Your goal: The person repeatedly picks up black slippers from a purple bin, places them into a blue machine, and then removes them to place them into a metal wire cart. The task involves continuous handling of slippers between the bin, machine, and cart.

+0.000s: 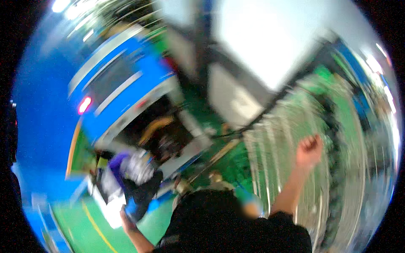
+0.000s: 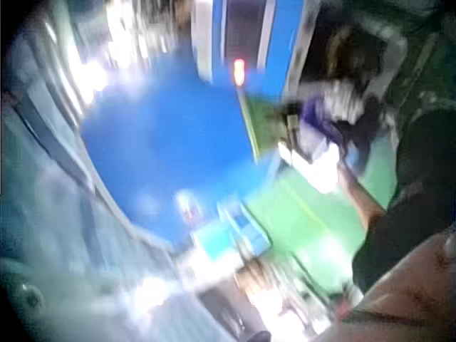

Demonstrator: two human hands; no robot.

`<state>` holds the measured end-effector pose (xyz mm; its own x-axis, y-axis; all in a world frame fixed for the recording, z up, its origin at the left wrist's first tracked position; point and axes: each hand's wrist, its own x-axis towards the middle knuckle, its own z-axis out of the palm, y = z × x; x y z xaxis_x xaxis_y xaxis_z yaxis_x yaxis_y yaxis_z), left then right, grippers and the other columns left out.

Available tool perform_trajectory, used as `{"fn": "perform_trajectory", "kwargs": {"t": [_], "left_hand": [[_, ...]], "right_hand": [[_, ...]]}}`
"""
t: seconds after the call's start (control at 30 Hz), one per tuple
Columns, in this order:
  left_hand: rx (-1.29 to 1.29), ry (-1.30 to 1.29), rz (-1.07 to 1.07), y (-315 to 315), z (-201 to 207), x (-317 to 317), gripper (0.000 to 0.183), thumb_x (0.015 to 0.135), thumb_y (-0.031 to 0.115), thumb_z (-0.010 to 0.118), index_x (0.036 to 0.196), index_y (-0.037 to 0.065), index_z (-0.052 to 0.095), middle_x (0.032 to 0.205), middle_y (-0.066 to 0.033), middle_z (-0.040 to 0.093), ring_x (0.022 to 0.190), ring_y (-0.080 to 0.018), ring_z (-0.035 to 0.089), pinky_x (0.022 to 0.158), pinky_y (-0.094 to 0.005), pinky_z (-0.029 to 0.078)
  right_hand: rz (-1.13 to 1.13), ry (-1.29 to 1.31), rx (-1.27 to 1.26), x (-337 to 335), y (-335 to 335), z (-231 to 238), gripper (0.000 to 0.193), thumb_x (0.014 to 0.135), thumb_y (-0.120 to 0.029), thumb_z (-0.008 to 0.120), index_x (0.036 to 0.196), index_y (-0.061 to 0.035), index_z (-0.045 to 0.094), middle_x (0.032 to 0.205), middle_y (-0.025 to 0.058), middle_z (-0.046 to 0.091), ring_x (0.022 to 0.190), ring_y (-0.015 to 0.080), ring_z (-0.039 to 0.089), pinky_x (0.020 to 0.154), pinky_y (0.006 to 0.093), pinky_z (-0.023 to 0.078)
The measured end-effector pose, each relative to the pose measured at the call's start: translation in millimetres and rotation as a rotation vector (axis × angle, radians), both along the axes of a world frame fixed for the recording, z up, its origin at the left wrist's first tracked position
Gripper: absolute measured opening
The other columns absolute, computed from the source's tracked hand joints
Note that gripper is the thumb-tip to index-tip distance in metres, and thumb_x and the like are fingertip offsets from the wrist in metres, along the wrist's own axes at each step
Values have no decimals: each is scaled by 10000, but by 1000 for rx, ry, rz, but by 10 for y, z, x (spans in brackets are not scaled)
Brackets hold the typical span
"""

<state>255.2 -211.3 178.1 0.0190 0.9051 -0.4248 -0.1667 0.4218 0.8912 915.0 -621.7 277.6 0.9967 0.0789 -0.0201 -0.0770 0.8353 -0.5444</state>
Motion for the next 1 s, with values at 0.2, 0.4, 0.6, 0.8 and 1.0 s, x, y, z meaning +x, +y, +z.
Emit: {"fn": "perform_trajectory", "kwargs": {"t": [0.2, 0.4, 0.6, 0.8, 1.0], "left_hand": [[205, 405, 39, 670, -705, -1602, 376, 933, 313, 725, 1076, -34, 700, 1315, -183, 652, 1139, -263, 647, 972, -403, 488], [152, 1477, 127, 715, -2049, -2173, 384, 819, 164, 751, 1089, -78, 624, 1255, -251, 606, 1167, -431, 583, 1007, -482, 482], [438, 1290, -63, 1940, -2047, -1009, 605, 815, 169, 771, 1350, -24, 562, 1420, -282, 512, 1323, -447, 503, 1132, -502, 413], [3, 305, 175, 4096, -2447, 117, 1053, 652, 435, 964, 1378, -108, 429, 1316, -253, 546, 1205, -361, 558, 1065, -459, 443], [41, 542, 477, 4331, -3507, -410, 779, 680, 310, 944, 1258, -49, 564, 1110, -174, 692, 995, -322, 662, 924, -441, 515]], "right_hand": [[507, -16, -733, -1432, 2232, -440, 246, 1039, -134, 595, 1240, 5, 622, 951, 71, 667, 843, 149, 611, 741, 313, 512], [329, -1272, -881, -2308, 4453, 215, 361, 1031, -87, 552, 1370, 35, 572, 1312, 188, 656, 1262, 334, 612, 1092, 438, 471], [-540, -1919, -1083, -2547, 5845, -36, 487, 1087, -277, 322, 1414, 14, 535, 1440, 215, 582, 1375, 374, 512, 1138, 508, 347], [-646, -1899, -1089, -2464, 5909, -236, 557, 1099, -408, 258, 1434, -34, 498, 1441, 214, 550, 1347, 368, 503, 1133, 515, 347], [-639, -1890, -972, -2581, 6117, -230, 604, 1093, -466, 252, 1452, -39, 483, 1461, 200, 534, 1369, 339, 480, 1153, 495, 325]]}}
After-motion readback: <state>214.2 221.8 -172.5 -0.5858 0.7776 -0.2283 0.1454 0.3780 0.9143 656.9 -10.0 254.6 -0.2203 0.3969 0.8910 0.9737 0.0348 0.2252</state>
